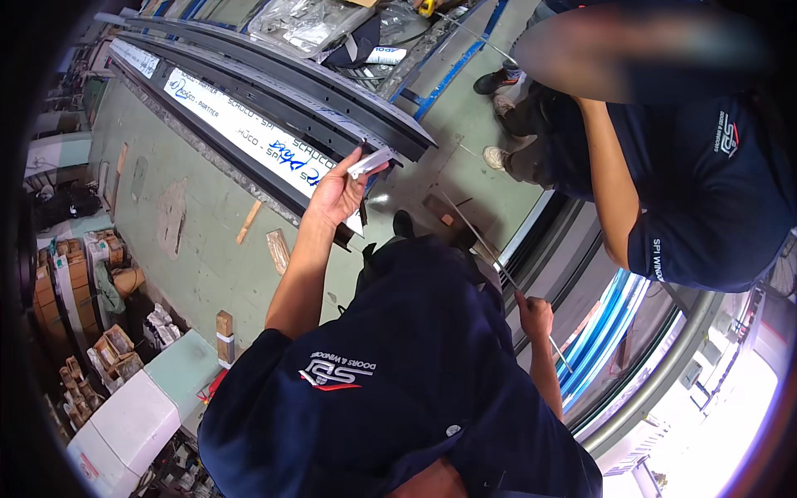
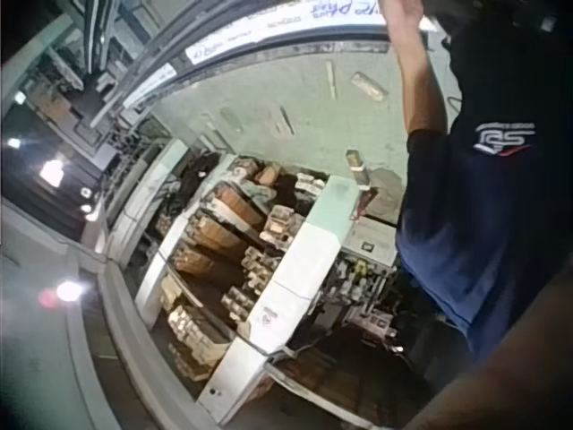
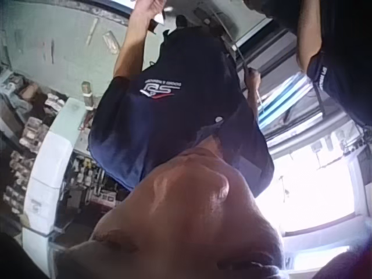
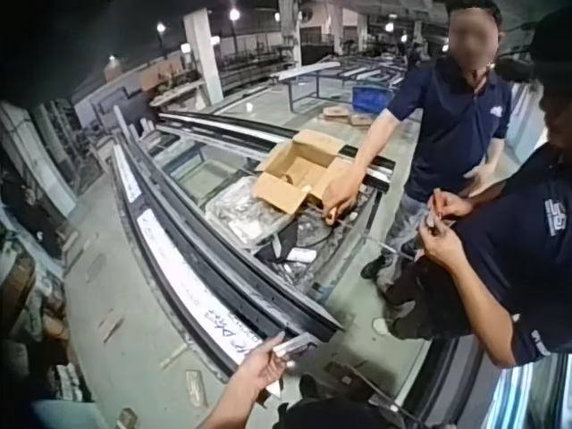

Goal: Assembling and inspecting aluminum or metal extrusion frames in a workshop setting.

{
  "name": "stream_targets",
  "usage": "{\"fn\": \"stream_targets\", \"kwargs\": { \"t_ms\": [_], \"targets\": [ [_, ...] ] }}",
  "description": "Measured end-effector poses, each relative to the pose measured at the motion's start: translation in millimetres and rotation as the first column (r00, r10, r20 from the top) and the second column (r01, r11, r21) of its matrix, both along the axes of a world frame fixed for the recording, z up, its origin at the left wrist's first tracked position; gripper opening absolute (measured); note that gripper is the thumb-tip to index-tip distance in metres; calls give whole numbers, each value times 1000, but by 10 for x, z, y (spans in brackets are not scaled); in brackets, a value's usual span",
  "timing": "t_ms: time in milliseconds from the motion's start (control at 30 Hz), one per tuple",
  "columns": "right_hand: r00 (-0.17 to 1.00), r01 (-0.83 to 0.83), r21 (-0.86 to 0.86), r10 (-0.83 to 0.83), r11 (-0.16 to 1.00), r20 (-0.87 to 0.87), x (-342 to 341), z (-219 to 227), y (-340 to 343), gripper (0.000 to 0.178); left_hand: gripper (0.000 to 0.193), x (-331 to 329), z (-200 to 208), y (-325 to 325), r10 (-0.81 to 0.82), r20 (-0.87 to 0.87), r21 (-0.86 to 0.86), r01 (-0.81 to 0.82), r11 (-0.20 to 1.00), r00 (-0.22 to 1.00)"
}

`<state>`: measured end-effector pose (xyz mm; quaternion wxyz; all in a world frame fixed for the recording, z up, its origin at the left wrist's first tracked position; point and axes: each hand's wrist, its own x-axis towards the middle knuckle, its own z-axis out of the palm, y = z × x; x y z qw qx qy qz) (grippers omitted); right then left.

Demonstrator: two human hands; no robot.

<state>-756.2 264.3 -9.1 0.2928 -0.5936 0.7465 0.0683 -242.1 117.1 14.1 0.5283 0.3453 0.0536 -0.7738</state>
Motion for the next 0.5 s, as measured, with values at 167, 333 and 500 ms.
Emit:
{"fn": "stream_targets", "kwargs": {
  "t_ms": [167, 333, 500],
  "targets": [
    [998, 58, -27, -58, 998, -7, 221, 15, 86, 65, 35, -82, 36, -103, -26, -100, -44, 21, 999, 995],
    [994, 103, -42, -104, 994, -32, 339, 38, 202, 65, 31, -72, 41, -129, -120, 122, -186, 141, 972, 985],
    [993, 120, -57, -120, 991, 8, 378, -121, 258, 64, 31, -99, 212, -235, -245, 225, -224, 295, 929, 943]
  ]
}}
